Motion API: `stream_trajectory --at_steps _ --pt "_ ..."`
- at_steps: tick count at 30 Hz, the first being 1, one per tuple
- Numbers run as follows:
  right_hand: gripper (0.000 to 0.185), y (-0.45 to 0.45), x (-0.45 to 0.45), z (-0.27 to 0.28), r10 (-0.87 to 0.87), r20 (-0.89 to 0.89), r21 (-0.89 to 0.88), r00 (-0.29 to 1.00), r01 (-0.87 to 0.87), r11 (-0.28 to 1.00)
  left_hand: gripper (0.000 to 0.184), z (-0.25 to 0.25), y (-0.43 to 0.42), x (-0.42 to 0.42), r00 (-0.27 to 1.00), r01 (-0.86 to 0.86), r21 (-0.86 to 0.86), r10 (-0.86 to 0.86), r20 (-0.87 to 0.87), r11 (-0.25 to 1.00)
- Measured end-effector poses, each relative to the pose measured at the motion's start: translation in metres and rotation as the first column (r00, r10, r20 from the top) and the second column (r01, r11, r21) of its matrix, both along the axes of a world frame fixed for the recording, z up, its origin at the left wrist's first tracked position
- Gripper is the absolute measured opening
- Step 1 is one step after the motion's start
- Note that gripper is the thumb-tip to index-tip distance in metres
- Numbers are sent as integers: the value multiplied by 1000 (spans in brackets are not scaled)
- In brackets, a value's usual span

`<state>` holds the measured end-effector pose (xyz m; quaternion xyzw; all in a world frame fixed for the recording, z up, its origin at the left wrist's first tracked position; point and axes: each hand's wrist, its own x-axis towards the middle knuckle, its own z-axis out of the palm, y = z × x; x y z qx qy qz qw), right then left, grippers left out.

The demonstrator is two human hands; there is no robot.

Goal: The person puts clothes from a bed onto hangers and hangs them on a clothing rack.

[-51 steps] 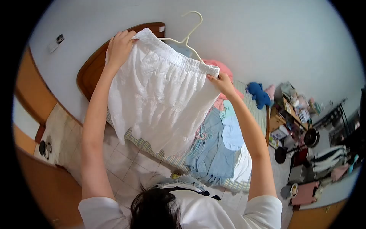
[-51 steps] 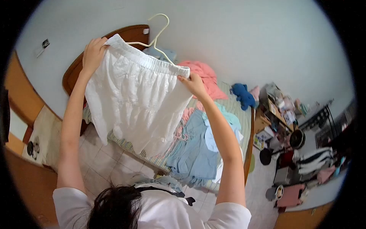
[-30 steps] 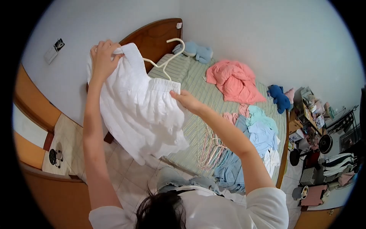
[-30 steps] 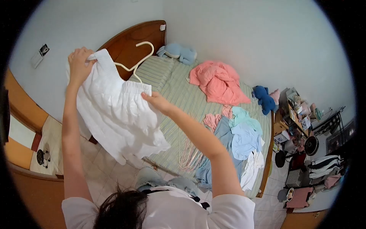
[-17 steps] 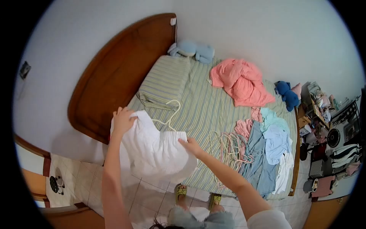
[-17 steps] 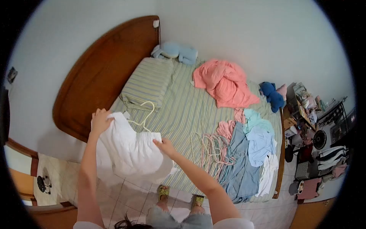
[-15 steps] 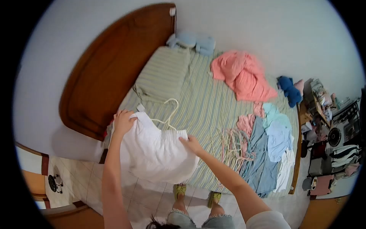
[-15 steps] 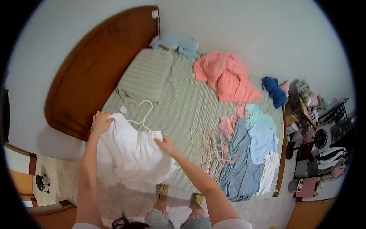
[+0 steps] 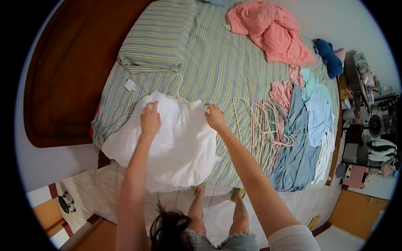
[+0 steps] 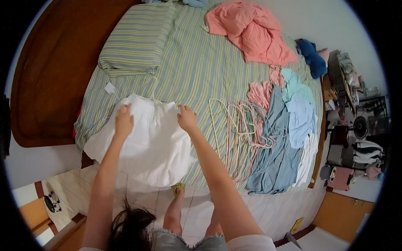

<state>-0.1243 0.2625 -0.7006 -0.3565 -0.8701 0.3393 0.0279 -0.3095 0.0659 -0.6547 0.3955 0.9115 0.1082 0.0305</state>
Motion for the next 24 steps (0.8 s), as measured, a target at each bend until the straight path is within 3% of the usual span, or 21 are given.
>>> stream_trajectory --at_steps 4,11,24 --pt "37 -8 22 -1 19 26 -34 999 -18 999 38 -12 20 66 958 134 -51 -116 260 990" --pt "33 -2 99 -6 53 -128 -108 990 -67 992 21 -3 65 140 780 309 23 -267 566 951" --pt "26 52 307 -2 -95 -8 -209 995 92 974 19 -9 163 318 603 495 101 -425 675 863"
